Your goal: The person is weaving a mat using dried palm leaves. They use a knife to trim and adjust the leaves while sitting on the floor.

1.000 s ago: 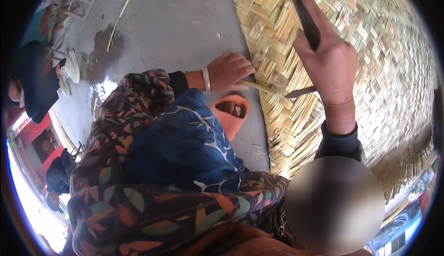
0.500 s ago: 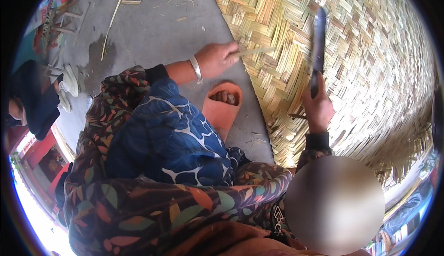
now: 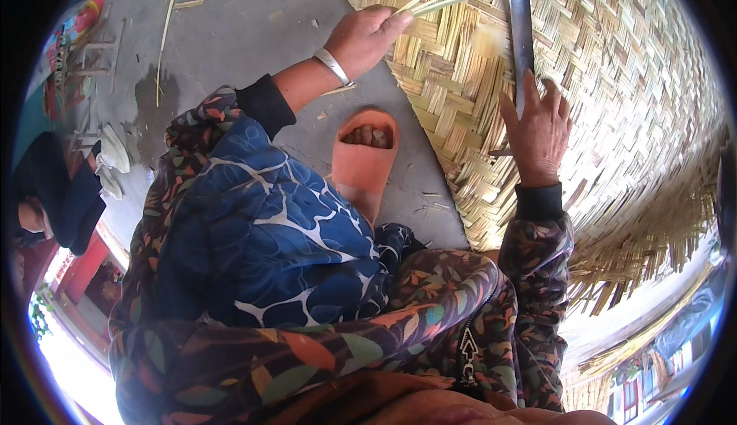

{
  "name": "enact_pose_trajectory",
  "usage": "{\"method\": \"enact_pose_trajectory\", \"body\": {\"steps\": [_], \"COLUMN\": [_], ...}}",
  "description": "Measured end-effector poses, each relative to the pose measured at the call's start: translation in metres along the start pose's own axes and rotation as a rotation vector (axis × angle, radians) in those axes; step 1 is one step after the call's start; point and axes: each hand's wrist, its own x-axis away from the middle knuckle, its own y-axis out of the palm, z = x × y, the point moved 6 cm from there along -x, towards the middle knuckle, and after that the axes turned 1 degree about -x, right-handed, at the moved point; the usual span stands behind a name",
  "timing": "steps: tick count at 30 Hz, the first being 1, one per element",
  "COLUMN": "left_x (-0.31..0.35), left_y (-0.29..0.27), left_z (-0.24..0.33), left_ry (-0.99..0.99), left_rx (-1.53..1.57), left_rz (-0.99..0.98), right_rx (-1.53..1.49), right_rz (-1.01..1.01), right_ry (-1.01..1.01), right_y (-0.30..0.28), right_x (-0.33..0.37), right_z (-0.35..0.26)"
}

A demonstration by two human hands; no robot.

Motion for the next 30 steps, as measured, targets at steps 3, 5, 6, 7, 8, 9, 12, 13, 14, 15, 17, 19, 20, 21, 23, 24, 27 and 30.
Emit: {"method": "enact_pose_trajectory", "body": {"steps": [3, 5, 6, 7, 8, 9, 12, 13, 14, 15, 17, 19, 20, 21, 23, 24, 27, 30], "left_x": [0.004, 0.006, 0.01, 0.017, 0.019, 0.018, 0.013, 0.009, 0.004, 0.006, 0.007, 0.002, 0.002, 0.004, 0.008, 0.009, 0.008, 0.007], "left_y": [0.018, 0.03, 0.03, 0.025, 0.025, 0.028, 0.036, 0.043, 0.049, 0.052, 0.039, 0.042, 0.046, 0.045, 0.044, 0.046, 0.047, 0.05], "left_z": [0.005, 0.027, 0.038, 0.053, 0.058, 0.057, 0.051, 0.039, 0.022, 0.011, 0.007, 0.008, 0.01, 0.012, 0.015, 0.016, 0.011, 0.01], "left_ry": [-0.026, 0.193, 0.348, 0.503, 0.497, 0.503, 0.4, 0.264, 0.124, -0.024, -0.386, -0.368, -0.348, -0.363, -0.389, -0.403, -0.412, -0.365], "left_rx": [-0.025, -0.24, -0.299, -0.372, -0.443, -0.403, -0.228, -0.018, 0.194, 0.4, 0.478, 0.542, 0.502, 0.495, 0.483, 0.543, 0.531, 0.508], "left_rz": [-0.084, -0.033, 0.038, 0.106, 0.027, 0.045, 0.016, -0.183, -0.379, -0.57, -0.639, -0.753, -0.769, -0.787, -0.824, -0.804, -0.761, -0.72], "right_rx": [-0.299, -0.798, -1.086, -1.381, -1.489, -1.574, -1.81, -1.887, -1.856, -1.904, -1.92, -1.88, -1.889, -1.916, -1.96, -1.997, -1.904, -1.922], "right_rz": [0.147, -0.025, -0.239, -0.46, -0.486, -0.512, -0.388, -0.314, -0.347, -0.428, -0.535, -0.587, -0.583, -0.587, -0.626, -0.63, -0.695, -0.7], "right_ry": [-0.093, 0.035, 0.171, 0.307, 0.368, 0.441, 0.548, 0.563, 0.568, 0.504, 0.472, 0.437, 0.432, 0.41, 0.378, 0.37, 0.344, 0.391], "right_y": [-0.021, -0.009, 0.001, 0.011, 0.014, 0.024, 0.039, 0.041, 0.041, 0.04, 0.041, 0.049, 0.053, 0.053, 0.055, 0.055, 0.053, 0.052], "right_x": [-0.011, -0.015, -0.019, -0.02, -0.023, -0.024, -0.027, -0.027, -0.031, -0.034, -0.039, -0.045, -0.046, -0.049, -0.053, -0.053, -0.048, -0.037], "right_z": [-0.035, -0.054, -0.065, -0.078, -0.082, -0.083, -0.075, -0.071, -0.064, -0.06, -0.052, -0.034, -0.027, -0.028, -0.035, -0.036, -0.043, -0.061]}}
